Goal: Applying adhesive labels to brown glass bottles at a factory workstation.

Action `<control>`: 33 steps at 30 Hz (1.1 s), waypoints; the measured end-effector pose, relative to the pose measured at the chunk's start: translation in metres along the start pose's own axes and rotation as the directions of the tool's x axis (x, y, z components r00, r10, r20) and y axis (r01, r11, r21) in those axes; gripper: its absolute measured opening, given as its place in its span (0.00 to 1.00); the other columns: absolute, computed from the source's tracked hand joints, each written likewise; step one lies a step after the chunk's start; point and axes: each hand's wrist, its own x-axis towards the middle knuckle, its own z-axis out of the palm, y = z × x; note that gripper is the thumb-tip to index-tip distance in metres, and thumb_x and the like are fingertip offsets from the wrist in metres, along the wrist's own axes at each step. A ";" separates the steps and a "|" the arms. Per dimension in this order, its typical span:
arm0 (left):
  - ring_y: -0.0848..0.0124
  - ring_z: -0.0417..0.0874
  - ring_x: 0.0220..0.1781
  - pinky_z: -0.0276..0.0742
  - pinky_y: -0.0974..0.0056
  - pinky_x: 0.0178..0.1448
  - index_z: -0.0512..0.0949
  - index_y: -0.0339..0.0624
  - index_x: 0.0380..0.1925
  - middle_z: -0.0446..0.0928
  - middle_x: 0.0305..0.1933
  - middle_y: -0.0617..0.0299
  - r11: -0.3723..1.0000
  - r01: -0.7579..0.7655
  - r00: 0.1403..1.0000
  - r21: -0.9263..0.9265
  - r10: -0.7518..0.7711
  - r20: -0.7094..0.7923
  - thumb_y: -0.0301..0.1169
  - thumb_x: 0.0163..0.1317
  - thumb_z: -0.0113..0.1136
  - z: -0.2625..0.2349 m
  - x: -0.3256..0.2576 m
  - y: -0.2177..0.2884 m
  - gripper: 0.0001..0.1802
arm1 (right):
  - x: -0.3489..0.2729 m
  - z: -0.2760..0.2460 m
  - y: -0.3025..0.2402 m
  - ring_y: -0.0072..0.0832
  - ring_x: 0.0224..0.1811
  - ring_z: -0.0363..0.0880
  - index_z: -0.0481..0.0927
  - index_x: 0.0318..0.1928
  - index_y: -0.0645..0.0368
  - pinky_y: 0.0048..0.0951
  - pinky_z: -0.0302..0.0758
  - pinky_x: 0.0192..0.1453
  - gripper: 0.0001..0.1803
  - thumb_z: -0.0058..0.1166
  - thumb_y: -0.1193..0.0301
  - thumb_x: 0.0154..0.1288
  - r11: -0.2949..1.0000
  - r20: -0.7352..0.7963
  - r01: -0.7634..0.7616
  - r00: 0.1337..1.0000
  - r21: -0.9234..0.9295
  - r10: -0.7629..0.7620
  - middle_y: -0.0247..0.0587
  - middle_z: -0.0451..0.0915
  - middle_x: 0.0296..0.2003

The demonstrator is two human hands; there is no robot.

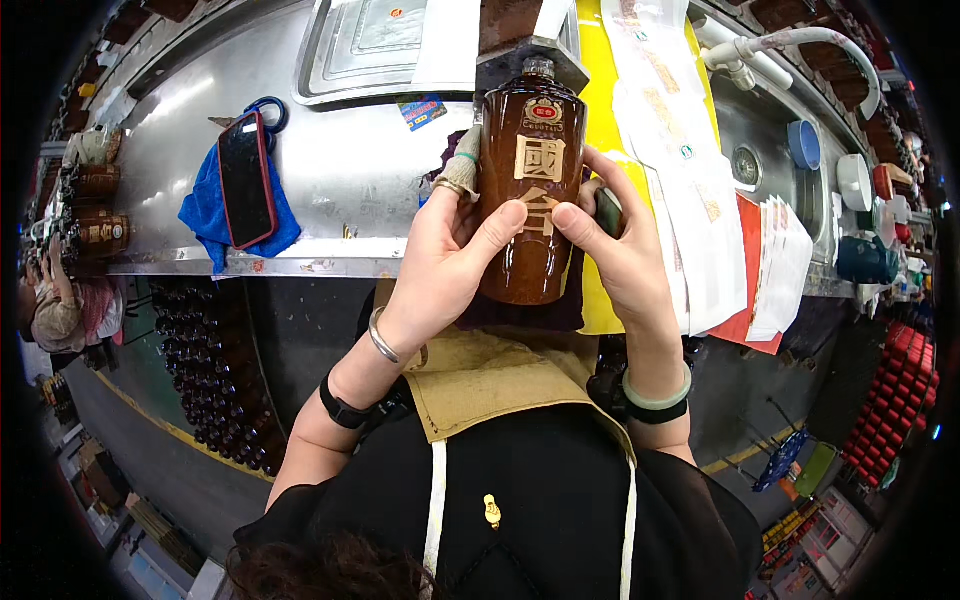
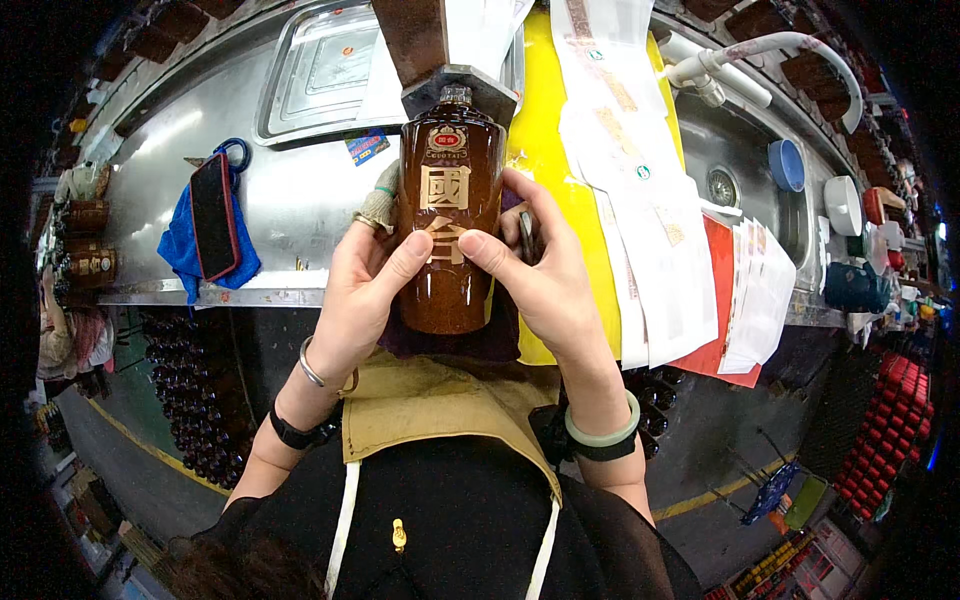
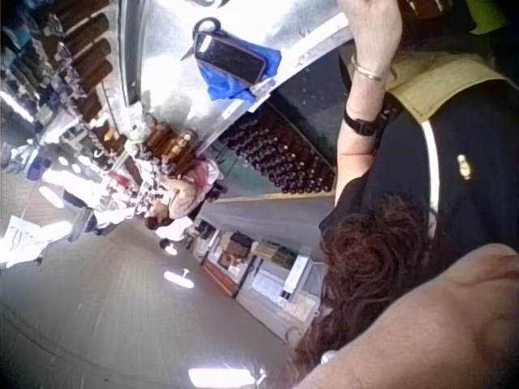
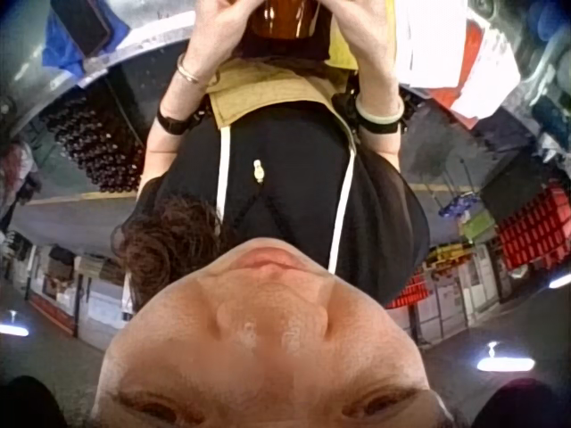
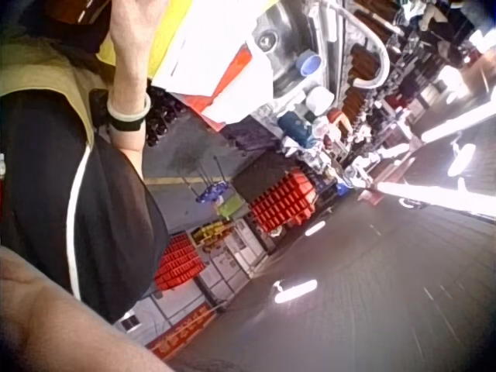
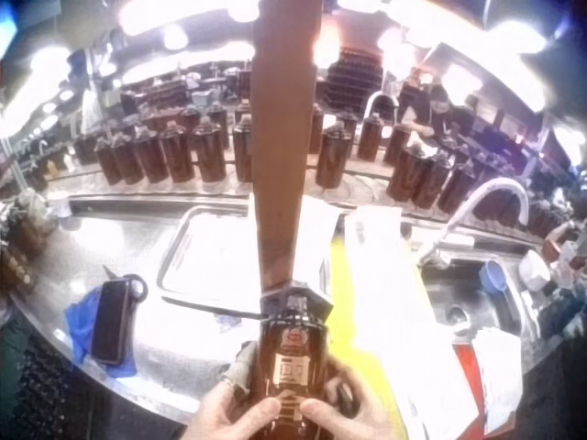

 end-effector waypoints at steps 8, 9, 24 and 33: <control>0.66 0.72 0.75 0.69 0.60 0.79 0.51 0.27 0.81 0.67 0.77 0.48 0.999 -0.032 0.999 0.013 0.032 0.010 0.30 0.79 0.60 -0.001 0.000 -0.003 0.40 | -0.001 -0.001 -0.001 0.14 0.37 0.64 0.68 0.74 0.70 0.17 0.65 0.43 0.42 0.76 0.67 0.67 0.999 -0.002 0.003 1.000 -0.035 -0.004 0.23 0.65 0.35; 0.66 0.72 0.75 0.69 0.60 0.78 0.52 0.27 0.81 0.68 0.77 0.48 0.999 -0.039 0.999 0.013 0.039 0.002 0.30 0.79 0.60 0.001 0.000 -0.004 0.40 | -0.001 -0.002 -0.001 0.14 0.38 0.65 0.69 0.74 0.69 0.18 0.66 0.44 0.42 0.76 0.67 0.67 1.000 0.012 0.007 1.000 -0.029 -0.007 0.24 0.66 0.35; 0.53 0.56 0.87 0.49 0.49 0.89 0.50 0.30 0.82 0.55 0.85 0.42 0.999 0.010 1.000 -0.044 -0.011 -0.025 0.61 0.84 0.27 -0.018 -0.004 -0.008 0.46 | -0.008 0.000 -0.035 0.31 0.42 0.80 0.83 0.48 0.54 0.35 0.79 0.50 0.16 0.60 0.68 0.58 0.049 0.775 0.971 0.216 -0.233 -0.594 0.32 0.80 0.40; 0.56 0.58 0.86 0.51 0.49 0.88 0.52 0.31 0.82 0.58 0.85 0.48 0.989 -0.055 0.997 0.136 0.047 0.059 0.62 0.83 0.23 -0.012 -0.010 -0.003 0.47 | 0.026 -0.033 -0.016 0.32 0.43 0.84 0.89 0.45 0.51 0.35 0.78 0.50 0.15 0.64 0.81 0.58 0.140 0.345 0.782 0.418 -0.607 -0.840 0.34 0.90 0.45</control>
